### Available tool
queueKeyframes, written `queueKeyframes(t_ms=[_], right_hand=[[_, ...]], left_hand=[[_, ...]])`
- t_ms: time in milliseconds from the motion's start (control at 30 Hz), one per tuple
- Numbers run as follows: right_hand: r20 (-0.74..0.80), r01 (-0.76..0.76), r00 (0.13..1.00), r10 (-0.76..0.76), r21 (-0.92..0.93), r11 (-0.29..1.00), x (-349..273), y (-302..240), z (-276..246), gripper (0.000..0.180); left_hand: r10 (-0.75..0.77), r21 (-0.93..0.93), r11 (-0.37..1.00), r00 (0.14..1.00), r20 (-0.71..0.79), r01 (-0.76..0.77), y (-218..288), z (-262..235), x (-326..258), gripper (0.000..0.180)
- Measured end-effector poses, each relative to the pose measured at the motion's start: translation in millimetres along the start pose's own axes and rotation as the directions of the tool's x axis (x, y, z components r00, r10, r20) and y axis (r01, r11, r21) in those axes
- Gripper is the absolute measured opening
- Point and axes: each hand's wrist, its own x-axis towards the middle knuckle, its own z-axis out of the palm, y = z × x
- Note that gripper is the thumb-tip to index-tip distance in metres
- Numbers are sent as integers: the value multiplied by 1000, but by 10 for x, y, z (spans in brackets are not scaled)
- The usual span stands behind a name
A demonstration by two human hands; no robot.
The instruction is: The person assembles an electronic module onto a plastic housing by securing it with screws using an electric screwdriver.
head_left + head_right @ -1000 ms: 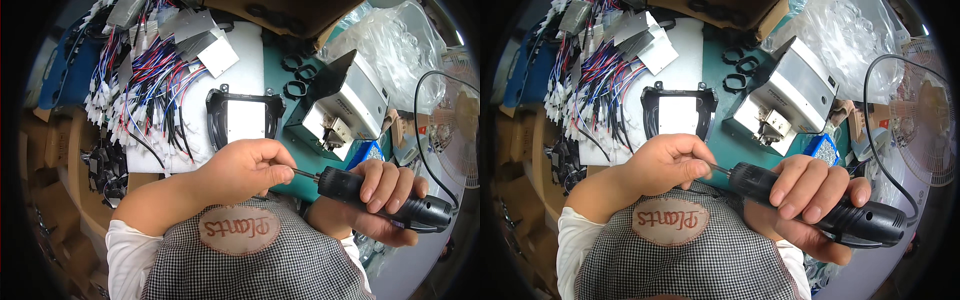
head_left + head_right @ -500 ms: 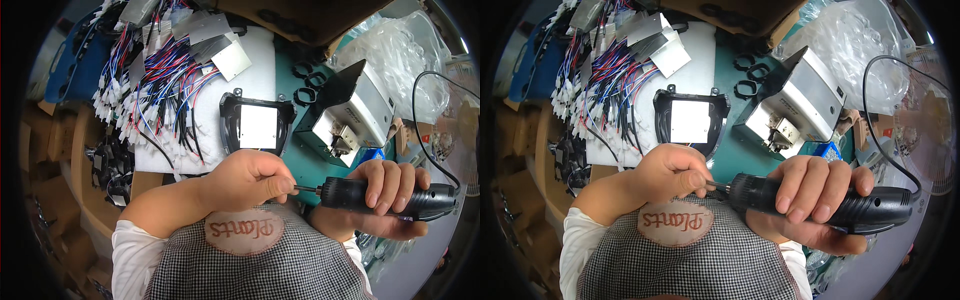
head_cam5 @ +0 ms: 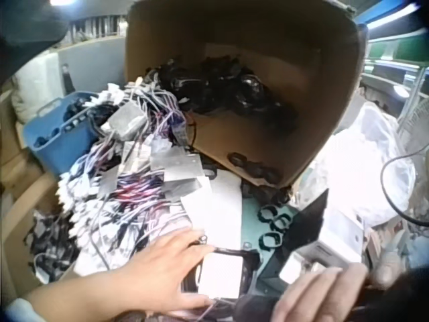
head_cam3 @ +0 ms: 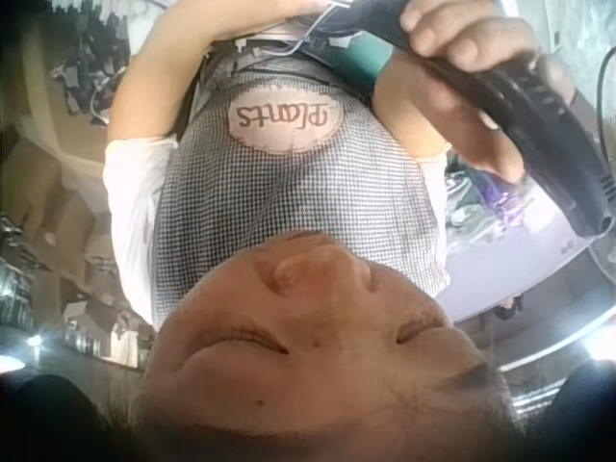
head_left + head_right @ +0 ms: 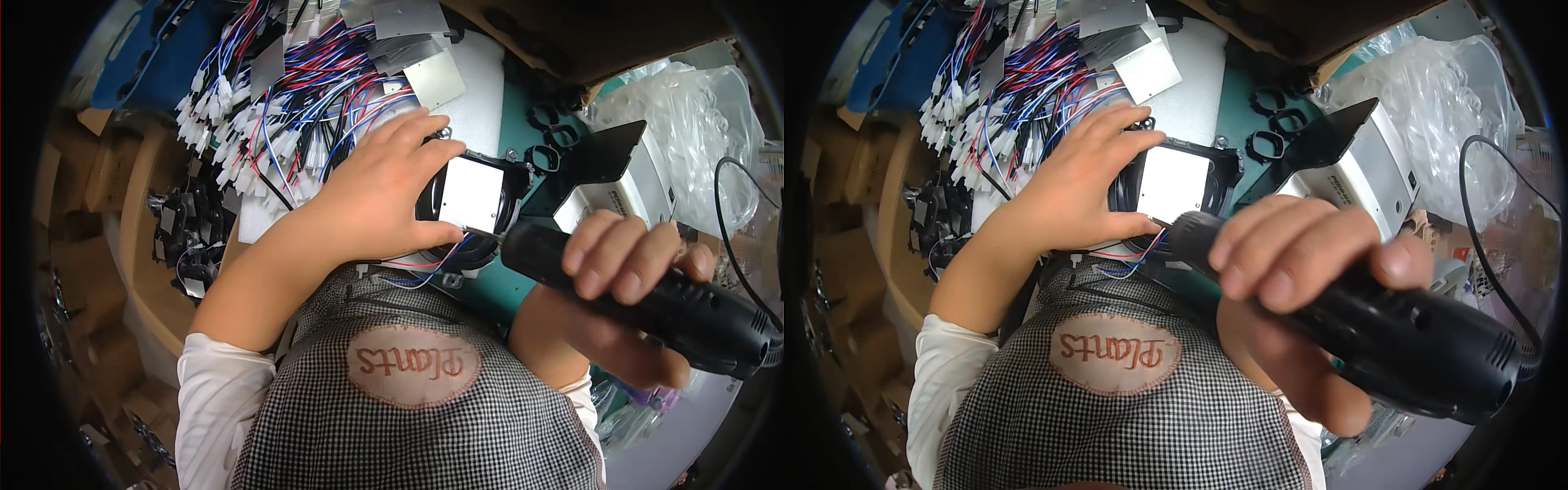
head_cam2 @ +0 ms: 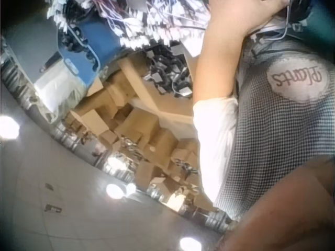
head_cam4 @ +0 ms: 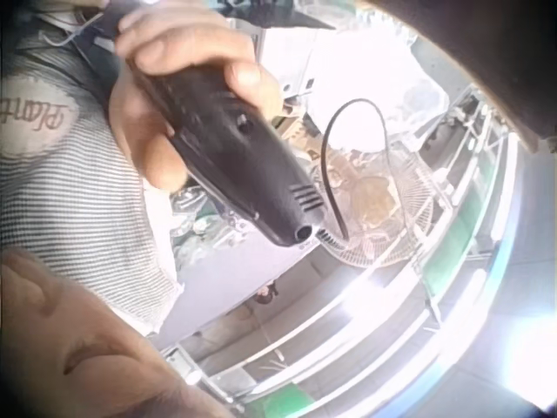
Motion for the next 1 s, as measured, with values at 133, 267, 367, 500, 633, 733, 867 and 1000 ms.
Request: queueKeyframes(t_ms=[133,267,367,500,633,733,867,1000], right_hand=[[74,38,997,-34,-55,998,7,196,-6,77],[126,13,992,0,-96,995,-11,296,-67,76],[117,-19,993,30,-92,996,-32,363,-69,75],[93,-53,993,68,-160,986,-50,412,-6,73],[244,-39,966,90,-206,978,16,430,15,73],[346,-184,914,211,-110,977,135,397,13,68],[455,-84,875,167,-198,977,220,553,73,71],[240,-149,955,173,-114,982,116,644,191,67]], left_hand=[[-61,-104,992,994,87,70,-5,6,30,71],[-51,-112,992,995,85,61,-41,34,32,72],[-36,-135,990,998,58,44,-61,48,26,72],[-39,-130,990,996,76,49,-64,26,37,71],[-16,-138,990,995,96,30,-86,-7,53,68],[-13,-131,991,993,114,28,-110,-10,36,69],[18,-119,993,997,81,-8,-107,38,48,68],[2,-170,985,999,48,6,-106,70,35,65]])
